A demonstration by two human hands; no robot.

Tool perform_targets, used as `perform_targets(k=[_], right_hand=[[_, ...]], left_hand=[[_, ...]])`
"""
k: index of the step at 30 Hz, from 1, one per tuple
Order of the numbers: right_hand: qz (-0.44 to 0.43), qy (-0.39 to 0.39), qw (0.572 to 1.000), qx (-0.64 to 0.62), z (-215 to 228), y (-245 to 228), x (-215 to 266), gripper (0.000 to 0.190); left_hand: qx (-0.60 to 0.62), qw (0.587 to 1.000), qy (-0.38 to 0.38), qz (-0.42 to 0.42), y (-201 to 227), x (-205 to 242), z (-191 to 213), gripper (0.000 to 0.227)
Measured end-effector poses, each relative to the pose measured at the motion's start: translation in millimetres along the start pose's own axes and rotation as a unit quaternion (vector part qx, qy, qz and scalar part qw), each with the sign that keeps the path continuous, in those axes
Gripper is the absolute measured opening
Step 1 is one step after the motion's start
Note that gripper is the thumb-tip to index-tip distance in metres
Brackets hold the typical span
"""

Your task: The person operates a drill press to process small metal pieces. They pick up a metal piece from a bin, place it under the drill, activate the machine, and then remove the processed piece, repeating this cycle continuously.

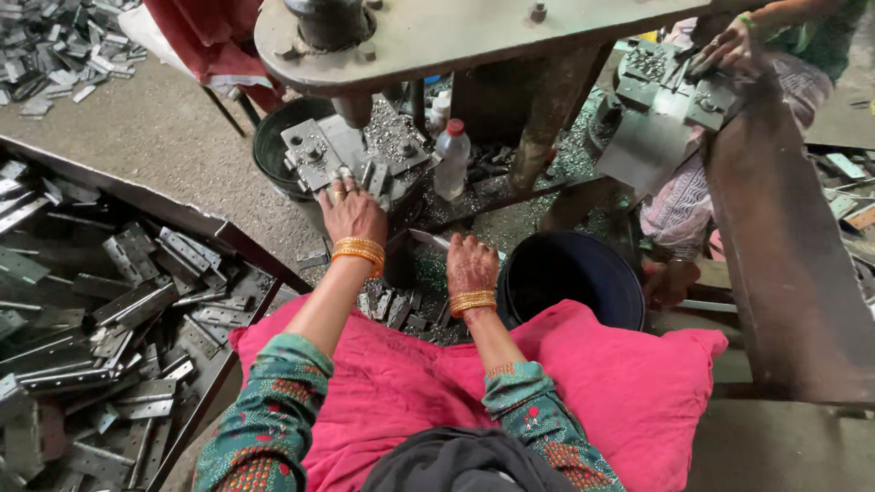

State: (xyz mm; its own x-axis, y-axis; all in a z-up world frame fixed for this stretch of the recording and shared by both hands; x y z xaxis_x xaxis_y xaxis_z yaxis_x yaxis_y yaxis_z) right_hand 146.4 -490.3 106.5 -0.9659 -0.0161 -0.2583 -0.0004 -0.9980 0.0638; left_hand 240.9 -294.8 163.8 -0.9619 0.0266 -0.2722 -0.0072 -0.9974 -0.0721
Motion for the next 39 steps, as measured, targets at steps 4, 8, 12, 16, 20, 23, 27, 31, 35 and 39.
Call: perform_targets(k=[4,8,12,16,20,23,27,31,35,39], right_hand=[[-0.005,-0.003,1.000,0.024,-4.9,1.0,-4.3,0.019],[0.000,-0.012,0.999,0.034,-3.9,0.3,-3.1,0.021],[-0.006,-0.035,0.999,0.040,-6.1,0.1,-4.4,0.015],[0.002,-0.010,0.999,0.035,-4.3,0.0,-0.3,0.016],[0.012,0.032,0.999,0.036,-5.7,1.8,-2.7,0.022],[-0.014,-0.014,1.000,0.009,-35.7,7.1,4.3,0.018],[-0.033,-0.089,0.991,-0.092,-89.5,15.6,20.9,0.017],[-0.039,-0.146,0.976,-0.158,-102.8,19.1,22.3,0.018],[-0.052,-0.133,0.984,-0.109,-69.9,15.0,10.5,0.016],[-0.025,-0.095,0.994,-0.051,-62.1,13.0,5.8,0.015]], left_hand=[[0.078,0.996,-0.026,-0.016,2.3,-2.6,-5.8,0.054],[-0.019,0.996,-0.074,0.050,11.9,-8.3,-12.0,0.048],[0.014,0.997,-0.079,-0.019,30.6,-9.4,-19.2,0.049],[0.061,0.993,-0.094,0.027,26.2,-7.7,-26.8,0.046],[0.069,0.992,-0.087,0.053,15.6,-28.3,-19.6,0.044],[0.056,0.997,-0.031,0.040,12.8,-36.5,-15.1,0.045],[0.040,0.998,0.031,0.037,13.8,-21.3,-17.0,0.041],[0.076,0.996,0.044,0.010,12.2,-13.0,-8.4,0.038],[0.105,0.994,-0.021,-0.005,3.8,-20.6,-6.3,0.037],[0.057,0.998,0.026,-0.007,12.1,-13.7,-10.2,0.038]])
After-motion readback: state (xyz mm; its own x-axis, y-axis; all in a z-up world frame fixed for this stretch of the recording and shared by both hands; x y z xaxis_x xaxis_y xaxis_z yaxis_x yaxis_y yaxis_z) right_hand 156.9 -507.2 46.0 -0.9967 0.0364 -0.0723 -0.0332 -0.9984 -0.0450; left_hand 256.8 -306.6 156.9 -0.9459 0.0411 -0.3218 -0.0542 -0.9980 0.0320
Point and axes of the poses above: each hand's wrist, its own x-axis away from the middle knuckle, its own z-axis out of the back of the hand, y = z × x, the point moved 5 cm from there along -x, towards the middle knuckle, and after that the axes turned 4 degrees about -y, right-handed, at the moved point
